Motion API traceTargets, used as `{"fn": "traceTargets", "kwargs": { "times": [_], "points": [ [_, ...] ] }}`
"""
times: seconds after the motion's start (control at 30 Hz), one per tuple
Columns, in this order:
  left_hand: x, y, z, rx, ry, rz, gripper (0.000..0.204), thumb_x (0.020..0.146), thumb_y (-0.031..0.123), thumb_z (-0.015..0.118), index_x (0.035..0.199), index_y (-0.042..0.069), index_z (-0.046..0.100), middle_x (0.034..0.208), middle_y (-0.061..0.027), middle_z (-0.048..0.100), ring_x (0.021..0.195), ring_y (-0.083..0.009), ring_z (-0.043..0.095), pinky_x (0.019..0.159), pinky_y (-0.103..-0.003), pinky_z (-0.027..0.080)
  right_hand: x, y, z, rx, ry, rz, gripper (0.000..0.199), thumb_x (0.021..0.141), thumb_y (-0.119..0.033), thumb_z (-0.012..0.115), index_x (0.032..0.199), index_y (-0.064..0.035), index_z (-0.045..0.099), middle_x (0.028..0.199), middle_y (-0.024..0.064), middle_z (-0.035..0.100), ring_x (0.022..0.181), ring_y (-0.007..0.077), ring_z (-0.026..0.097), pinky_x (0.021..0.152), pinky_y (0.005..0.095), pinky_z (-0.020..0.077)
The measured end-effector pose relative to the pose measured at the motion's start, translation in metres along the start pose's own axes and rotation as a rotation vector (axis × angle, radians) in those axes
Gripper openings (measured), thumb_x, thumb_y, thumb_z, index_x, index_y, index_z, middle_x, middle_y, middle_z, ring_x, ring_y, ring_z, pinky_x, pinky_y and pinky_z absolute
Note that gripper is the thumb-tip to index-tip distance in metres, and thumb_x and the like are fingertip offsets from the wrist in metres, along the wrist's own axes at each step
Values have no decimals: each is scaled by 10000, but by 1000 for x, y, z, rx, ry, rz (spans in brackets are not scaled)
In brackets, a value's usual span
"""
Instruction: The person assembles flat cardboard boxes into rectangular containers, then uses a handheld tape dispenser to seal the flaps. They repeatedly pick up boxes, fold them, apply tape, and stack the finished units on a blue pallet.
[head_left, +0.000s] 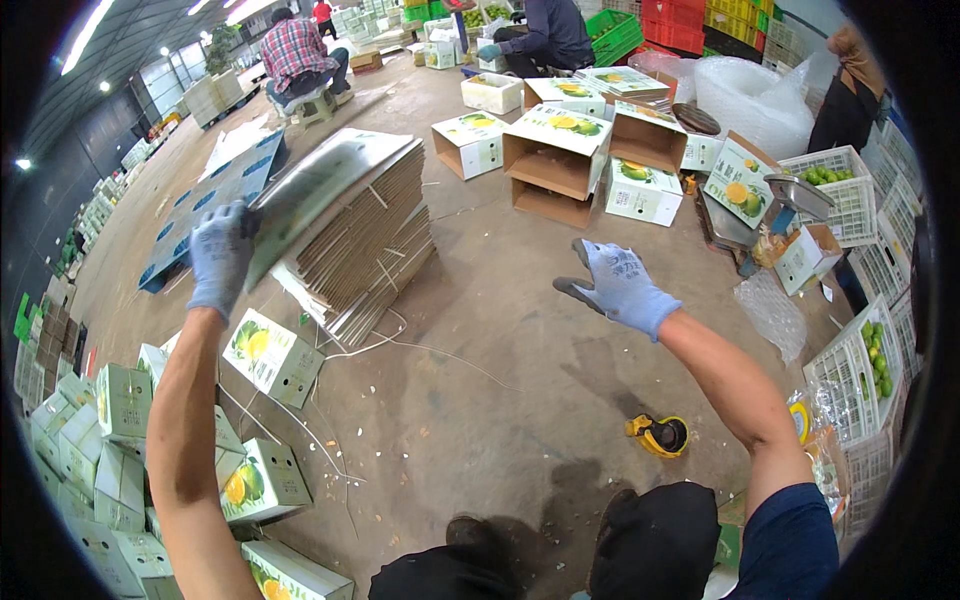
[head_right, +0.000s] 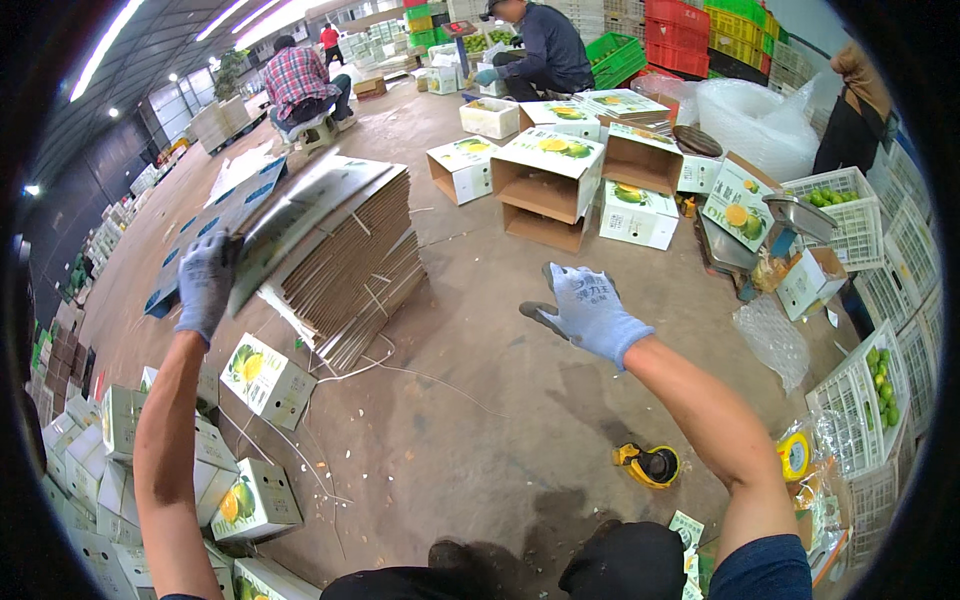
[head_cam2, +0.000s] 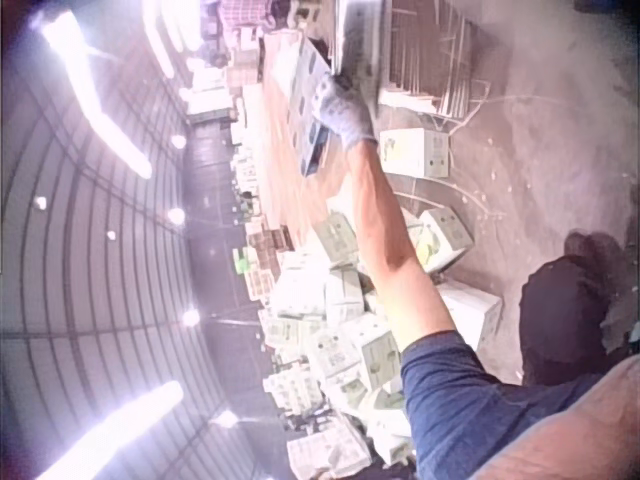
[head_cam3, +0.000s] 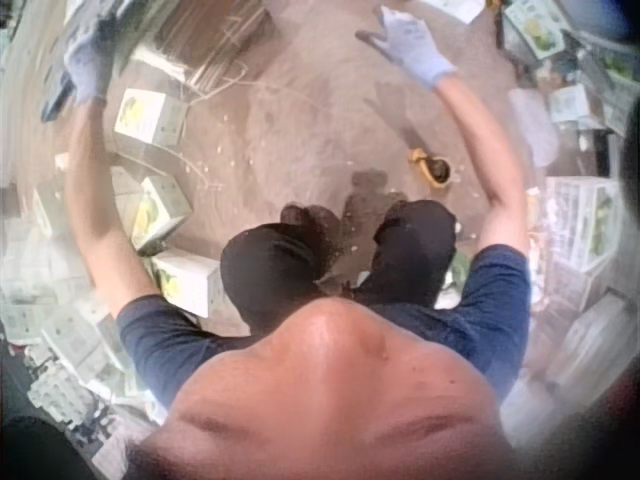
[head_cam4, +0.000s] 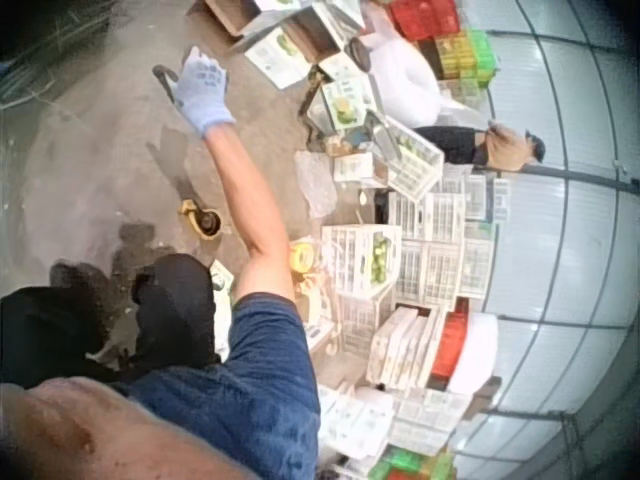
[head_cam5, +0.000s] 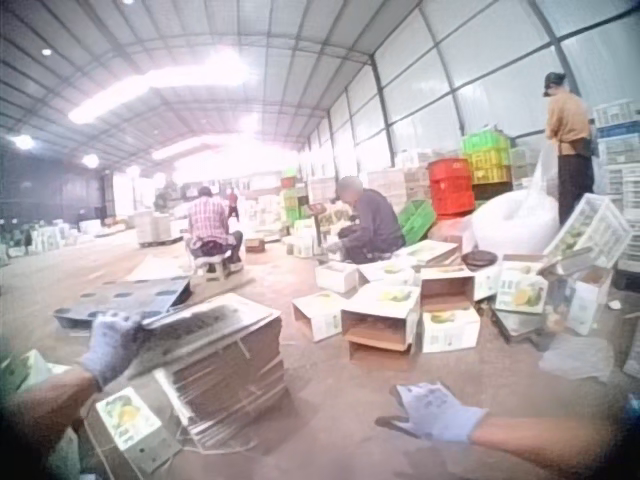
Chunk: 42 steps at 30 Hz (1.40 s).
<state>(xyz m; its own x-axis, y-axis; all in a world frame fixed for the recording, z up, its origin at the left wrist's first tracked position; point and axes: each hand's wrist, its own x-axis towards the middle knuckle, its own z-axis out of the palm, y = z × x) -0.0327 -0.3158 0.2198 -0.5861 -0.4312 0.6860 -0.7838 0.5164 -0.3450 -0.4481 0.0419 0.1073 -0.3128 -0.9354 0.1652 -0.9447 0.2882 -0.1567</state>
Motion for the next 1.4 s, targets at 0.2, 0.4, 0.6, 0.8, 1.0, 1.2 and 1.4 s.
{"fn": "traceTargets", "kwargs": {
  "times": [0.2,0.4,0.6,0.8,1.0,1.2,1.4],
  "points": [
    [25,7,-119,-165,201,-101,233,1005,263,701,1061,36,703,899,-194,710,797,-353,706,708,-451,539,-20,-17,-42,150,239,59,814,948,-593,702,1416,50,526,1273,268,665,1213,401,644,1007,492,510],
    [-45,92,-252,-463,135,201,162,974,165,730,917,32,658,799,-202,618,679,-373,630,595,-443,483,-75,-34,-102,1229,511,-72,910,957,-515,739,1626,-55,328,1601,173,441,1394,314,537,1005,443,545],
    [-182,217,-215,-999,-541,358,189,965,279,676,972,99,620,821,-153,650,763,-381,675,635,-483,534,-116,-52,-15,1296,235,469,954,976,-566,687,1660,-91,222,1667,148,341,1428,328,462,964,510,547],
    [-263,272,-146,-1237,-823,237,404,1002,365,642,1279,71,663,1080,-204,717,967,-373,714,846,-448,569,-154,-35,109,1498,383,703,763,941,-319,818,1510,-35,398,1368,134,590,1183,257,583,988,402,520],
    [-227,251,-124,-1000,-907,32,449,1017,491,596,1224,116,727,1061,-180,753,970,-354,738,841,-433,582,-150,-19,126,1384,386,557,747,900,-409,842,1447,-89,448,1308,66,603,1037,179,615,738,385,541],
    [-207,254,-95,-517,-945,254,474,956,584,639,955,134,785,872,-142,756,857,-350,749,724,-479,590,-138,-10,111,1228,209,591,882,779,-298,900,1453,44,446,1242,176,625,1098,253,650,880,441,574],
    [-216,266,-93,-553,-978,269,257,877,377,727,959,148,809,968,-157,781,944,-343,766,770,-499,607,-104,-33,56,-217,-41,101,621,749,-249,785,1245,75,601,1203,327,683,892,450,732,794,527,598]
  ]
}}
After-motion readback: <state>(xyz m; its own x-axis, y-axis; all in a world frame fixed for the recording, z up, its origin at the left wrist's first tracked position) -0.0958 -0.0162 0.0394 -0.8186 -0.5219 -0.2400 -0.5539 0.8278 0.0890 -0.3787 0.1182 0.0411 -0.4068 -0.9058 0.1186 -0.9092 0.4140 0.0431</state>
